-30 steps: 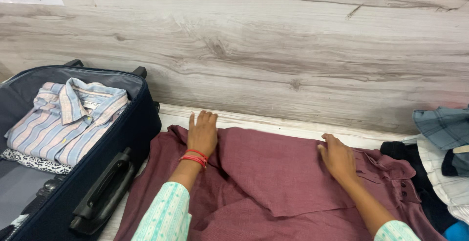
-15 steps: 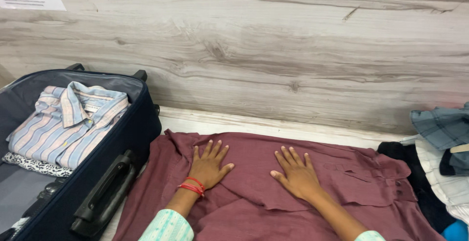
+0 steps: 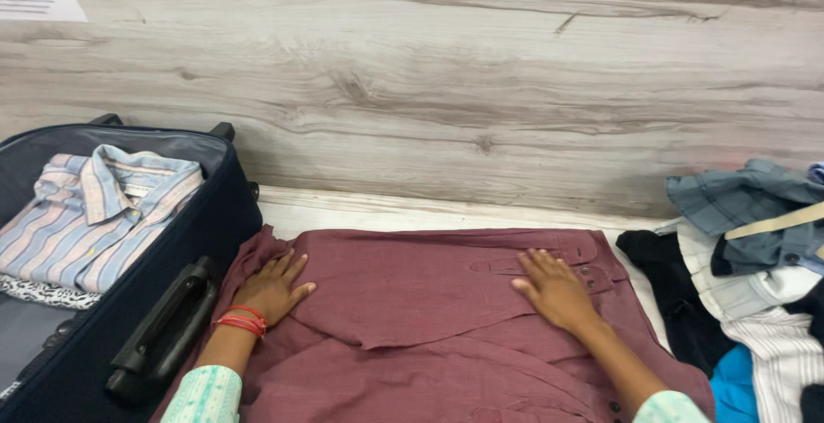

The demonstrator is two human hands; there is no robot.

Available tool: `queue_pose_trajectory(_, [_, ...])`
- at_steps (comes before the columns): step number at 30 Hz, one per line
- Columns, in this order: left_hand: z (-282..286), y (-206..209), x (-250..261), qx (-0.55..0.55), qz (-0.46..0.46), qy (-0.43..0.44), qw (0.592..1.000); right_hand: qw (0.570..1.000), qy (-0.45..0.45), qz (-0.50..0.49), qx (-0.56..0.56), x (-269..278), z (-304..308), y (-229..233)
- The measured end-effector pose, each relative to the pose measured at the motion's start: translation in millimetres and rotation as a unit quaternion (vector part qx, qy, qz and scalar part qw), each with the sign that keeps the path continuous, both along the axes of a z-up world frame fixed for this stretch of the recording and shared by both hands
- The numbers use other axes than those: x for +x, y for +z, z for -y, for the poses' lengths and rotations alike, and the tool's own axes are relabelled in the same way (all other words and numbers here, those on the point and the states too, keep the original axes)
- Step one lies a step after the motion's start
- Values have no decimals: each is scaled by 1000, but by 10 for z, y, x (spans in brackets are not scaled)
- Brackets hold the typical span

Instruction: The person buttons a maroon shirt laid out on the floor, then folds it neatly by hand. The folded shirt is placed into an open suitcase that already contains other folded clothes.

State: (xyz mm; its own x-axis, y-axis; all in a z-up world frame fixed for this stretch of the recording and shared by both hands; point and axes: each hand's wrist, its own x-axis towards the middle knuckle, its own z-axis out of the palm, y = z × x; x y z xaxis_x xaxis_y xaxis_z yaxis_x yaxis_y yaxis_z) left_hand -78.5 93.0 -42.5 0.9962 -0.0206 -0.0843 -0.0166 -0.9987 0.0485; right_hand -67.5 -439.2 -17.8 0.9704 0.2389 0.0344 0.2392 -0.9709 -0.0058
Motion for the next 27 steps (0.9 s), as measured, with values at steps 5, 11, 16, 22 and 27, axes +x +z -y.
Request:
queue_pose_trajectory(5, [643, 401, 48, 114, 20, 18, 993, 967, -135, 137, 170, -338, 933, 143])
queue_pose_trajectory(11, [2684, 711, -241, -14, 83, -239, 967, 966, -251, -16, 57, -726, 1091, 367])
queue_pose_trajectory(16, [3773, 774, -269, -147, -28, -258, 955, 963, -262, -62, 15, -1149, 1076, 390])
queue_pose_trajectory(22, [4944, 746, 49, -272, 7, -150, 951, 978, -204, 3, 50, -1302, 890, 124])
queue_pose_trajectory(27, [5655, 553, -94, -199, -41, -90, 975, 985, -148, 10, 91, -1480, 911, -21])
